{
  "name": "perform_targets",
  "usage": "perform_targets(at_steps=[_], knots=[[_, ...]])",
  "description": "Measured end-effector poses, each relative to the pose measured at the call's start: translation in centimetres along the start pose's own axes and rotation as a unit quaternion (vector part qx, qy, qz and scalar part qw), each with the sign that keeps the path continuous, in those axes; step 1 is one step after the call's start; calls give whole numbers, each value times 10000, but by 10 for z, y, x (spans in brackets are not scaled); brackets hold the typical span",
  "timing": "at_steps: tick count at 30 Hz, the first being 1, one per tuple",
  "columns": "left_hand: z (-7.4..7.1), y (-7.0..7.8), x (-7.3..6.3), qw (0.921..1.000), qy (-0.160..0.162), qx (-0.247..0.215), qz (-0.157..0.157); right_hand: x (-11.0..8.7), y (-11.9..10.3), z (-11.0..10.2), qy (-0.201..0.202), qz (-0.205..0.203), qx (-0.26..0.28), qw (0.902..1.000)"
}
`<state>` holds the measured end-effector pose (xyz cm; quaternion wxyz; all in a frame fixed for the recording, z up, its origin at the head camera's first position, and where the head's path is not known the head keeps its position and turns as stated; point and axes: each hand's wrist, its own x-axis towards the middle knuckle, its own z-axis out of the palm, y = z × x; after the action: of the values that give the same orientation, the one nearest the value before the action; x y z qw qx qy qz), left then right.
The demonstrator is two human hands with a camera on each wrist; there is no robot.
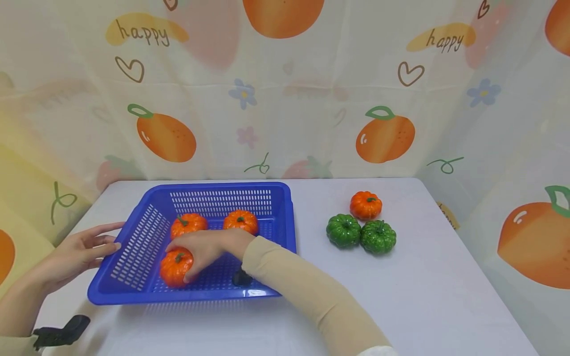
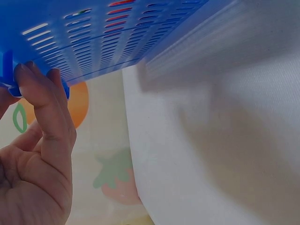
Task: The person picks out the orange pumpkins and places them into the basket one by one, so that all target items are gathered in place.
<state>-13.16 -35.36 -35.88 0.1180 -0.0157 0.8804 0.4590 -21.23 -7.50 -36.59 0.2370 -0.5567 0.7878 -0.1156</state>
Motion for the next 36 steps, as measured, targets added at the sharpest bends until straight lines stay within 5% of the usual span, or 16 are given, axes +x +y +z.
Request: perform_targets(at_steps=[36], knots=[[0,0,0,10000,-36,-60,23,11,-6,5,-340,146,-20,9993]])
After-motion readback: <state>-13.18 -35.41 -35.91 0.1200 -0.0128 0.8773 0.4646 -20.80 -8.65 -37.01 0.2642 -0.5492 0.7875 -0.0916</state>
